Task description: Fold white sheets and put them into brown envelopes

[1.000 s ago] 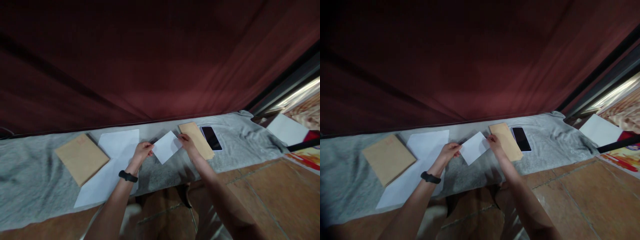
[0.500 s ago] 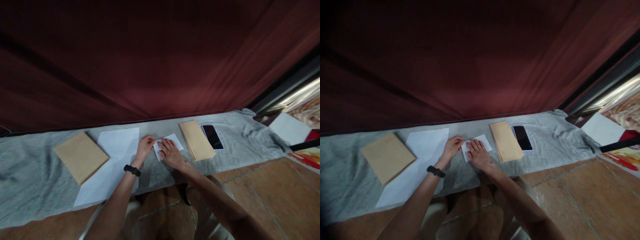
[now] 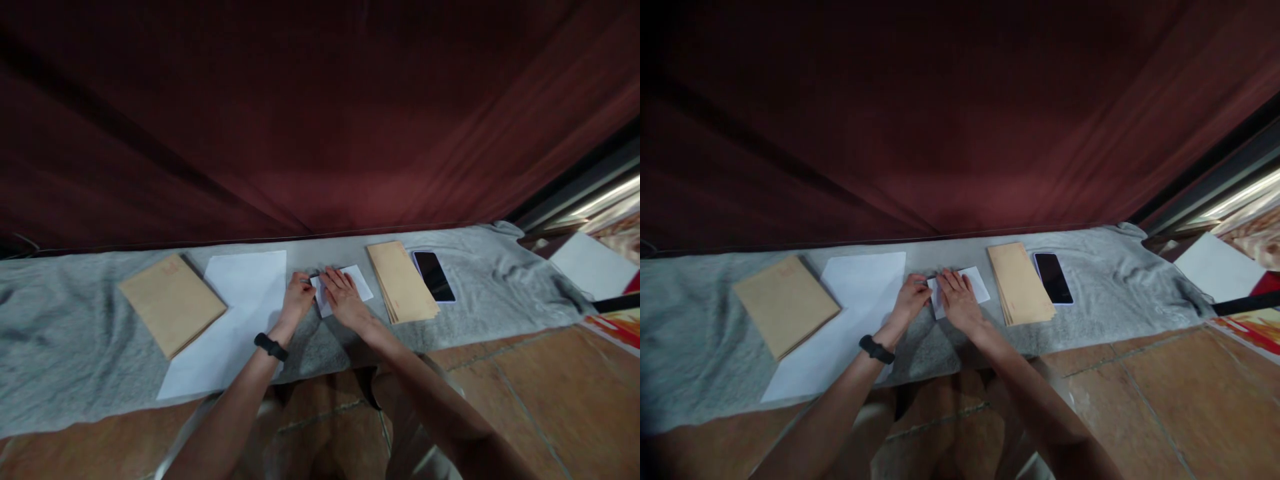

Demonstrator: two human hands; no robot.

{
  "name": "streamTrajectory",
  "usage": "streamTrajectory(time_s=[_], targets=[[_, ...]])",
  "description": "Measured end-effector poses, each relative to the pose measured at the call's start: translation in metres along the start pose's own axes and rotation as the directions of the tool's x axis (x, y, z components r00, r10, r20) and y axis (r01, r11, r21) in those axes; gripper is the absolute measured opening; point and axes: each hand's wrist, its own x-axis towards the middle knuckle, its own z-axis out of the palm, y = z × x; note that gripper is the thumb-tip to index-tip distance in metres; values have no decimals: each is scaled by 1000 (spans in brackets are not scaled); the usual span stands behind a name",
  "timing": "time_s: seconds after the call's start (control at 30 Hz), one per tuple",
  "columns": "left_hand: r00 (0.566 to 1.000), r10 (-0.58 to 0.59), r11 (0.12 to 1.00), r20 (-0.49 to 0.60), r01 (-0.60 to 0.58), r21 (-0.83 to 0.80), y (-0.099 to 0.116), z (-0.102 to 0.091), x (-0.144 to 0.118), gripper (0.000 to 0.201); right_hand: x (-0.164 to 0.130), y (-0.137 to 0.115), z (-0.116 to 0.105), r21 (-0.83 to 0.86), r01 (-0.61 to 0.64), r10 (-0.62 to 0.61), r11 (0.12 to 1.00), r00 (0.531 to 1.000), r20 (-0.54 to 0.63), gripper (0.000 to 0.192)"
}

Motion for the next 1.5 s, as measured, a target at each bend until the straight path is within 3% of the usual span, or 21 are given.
streamTrajectory(time_s=[0.1, 0.23, 0.43, 0.53, 0.6, 0.67, 0.77, 0.83, 0.93, 1.07, 1.3, 1.5], targets=[[1000, -4, 999, -17, 5, 52, 1, -2, 7, 37, 3, -7, 3, -5, 12, -12, 1000, 1000, 15, 50], [997, 56, 971, -60, -40, 236, 8, -4, 7, 34, 2, -12, 8, -47, 18, -17, 999, 1000, 15, 48], [993, 49, 886, -106, 6, 464, 24, -3, 0, 33, 0, -6, 6, -142, -61, 57, 988, 998, -30, 48], [991, 63, 805, -118, 19, 593, 28, -3, -4, 31, -1, 0, 2, -181, -125, 117, 976, 992, -56, 49], [984, 139, 732, -109, -28, 681, 29, -1, -9, 30, -3, 5, 1, -198, -160, 150, 967, 986, -67, 51], [955, 289, 668, -66, -152, 728, 27, 5, -14, 31, -5, 10, -1, -210, -179, 169, 961, 983, -69, 52], [851, 522, 547, 58, -385, 743, 19, 22, -22, 38, -8, 15, -2, -221, -181, 171, 958, 983, -64, 53], [812, 564, 469, 147, -462, 752, 11, 33, -26, 46, -10, 17, -2, -231, -178, 168, 956, 984, -61, 53], [835, 513, 425, 197, -446, 788, -1, 42, -29, 56, -11, 21, -2, -243, -183, 171, 953, 983, -72, 52], [854, 482, 418, 194, -419, 806, -11, 40, -28, 68, -9, 29, -2, -220, -240, 217, 946, 968, -125, 53], [862, 488, 428, 139, -375, 822, -11, 40, -30, 67, -7, 35, 3, -163, -299, 268, 940, 945, -184, 59], [863, 480, 407, 157, -377, 832, -8, 37, -31, 63, -8, 34, 4, -153, -296, 258, 943, 939, -227, 60]])
